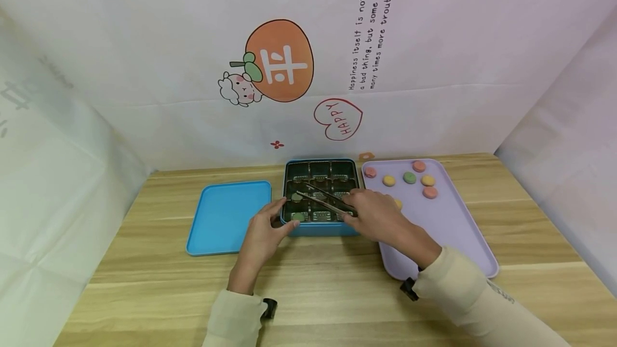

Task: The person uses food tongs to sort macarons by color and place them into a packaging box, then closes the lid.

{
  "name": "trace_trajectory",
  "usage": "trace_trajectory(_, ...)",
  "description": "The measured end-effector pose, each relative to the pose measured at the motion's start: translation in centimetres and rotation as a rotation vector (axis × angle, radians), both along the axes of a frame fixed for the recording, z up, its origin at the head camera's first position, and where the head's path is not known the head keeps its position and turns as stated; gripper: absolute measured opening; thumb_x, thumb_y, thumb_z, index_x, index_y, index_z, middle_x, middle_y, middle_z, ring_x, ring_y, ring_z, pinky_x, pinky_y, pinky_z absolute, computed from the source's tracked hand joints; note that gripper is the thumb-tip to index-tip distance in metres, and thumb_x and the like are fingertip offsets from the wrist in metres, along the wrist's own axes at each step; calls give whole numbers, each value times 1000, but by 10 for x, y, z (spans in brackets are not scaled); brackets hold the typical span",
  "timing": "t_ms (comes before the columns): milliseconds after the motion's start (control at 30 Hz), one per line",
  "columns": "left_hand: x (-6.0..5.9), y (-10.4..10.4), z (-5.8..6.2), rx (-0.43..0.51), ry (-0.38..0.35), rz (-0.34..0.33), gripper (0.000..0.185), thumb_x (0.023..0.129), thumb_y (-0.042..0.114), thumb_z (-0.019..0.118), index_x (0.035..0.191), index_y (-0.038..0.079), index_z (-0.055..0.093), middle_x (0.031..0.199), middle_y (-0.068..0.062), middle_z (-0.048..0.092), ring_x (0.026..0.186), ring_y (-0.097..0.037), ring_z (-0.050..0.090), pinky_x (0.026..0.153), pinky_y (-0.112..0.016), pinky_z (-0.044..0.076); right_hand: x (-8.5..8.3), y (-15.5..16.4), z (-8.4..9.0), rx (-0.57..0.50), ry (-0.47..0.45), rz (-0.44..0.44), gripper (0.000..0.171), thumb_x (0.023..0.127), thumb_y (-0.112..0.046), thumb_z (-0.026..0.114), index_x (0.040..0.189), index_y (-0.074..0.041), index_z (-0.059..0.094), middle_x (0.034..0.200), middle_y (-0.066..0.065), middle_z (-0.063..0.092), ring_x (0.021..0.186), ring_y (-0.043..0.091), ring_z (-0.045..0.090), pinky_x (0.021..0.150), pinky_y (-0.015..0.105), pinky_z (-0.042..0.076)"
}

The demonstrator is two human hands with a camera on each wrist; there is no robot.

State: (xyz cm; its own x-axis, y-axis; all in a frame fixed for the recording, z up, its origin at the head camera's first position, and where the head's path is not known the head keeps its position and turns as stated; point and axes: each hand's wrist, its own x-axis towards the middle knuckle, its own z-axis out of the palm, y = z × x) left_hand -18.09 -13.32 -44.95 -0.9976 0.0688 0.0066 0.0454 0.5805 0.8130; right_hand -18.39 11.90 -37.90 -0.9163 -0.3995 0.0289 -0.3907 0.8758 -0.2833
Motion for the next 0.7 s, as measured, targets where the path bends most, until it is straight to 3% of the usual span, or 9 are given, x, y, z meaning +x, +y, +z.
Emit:
trace_trajectory(233, 0, 0, 1, 5, -1, 2, 71, 94, 25, 81, 157, 11, 51, 164, -18, 44, 147, -40, 47, 108, -56, 52, 6, 1, 3, 20, 18, 17, 34, 96, -19, 75, 125, -1, 75, 102, 10, 72, 70, 20, 63, 46, 30, 39)
trace_trajectory(533, 0, 1, 1, 5, -2, 1, 71, 94, 25, 81, 157, 11, 51, 164, -18, 44, 146, -39, 49, 108, -55, 52, 14, 12, 8, 22, 64, 4, 35, 95, -20, 76, 124, 0, 76, 111, 15, 74, 82, 27, 72, 52, 36, 52)
trace_trajectory(700, 0, 1, 1, 9, -7, 0, 71, 94, 25, 81, 157, 12, 50, 164, -18, 44, 146, -39, 49, 108, -55, 52, 18, 20, 7, 13, 84, -7, 36, 94, -20, 76, 124, 0, 76, 111, 14, 74, 81, 25, 71, 53, 35, 52)
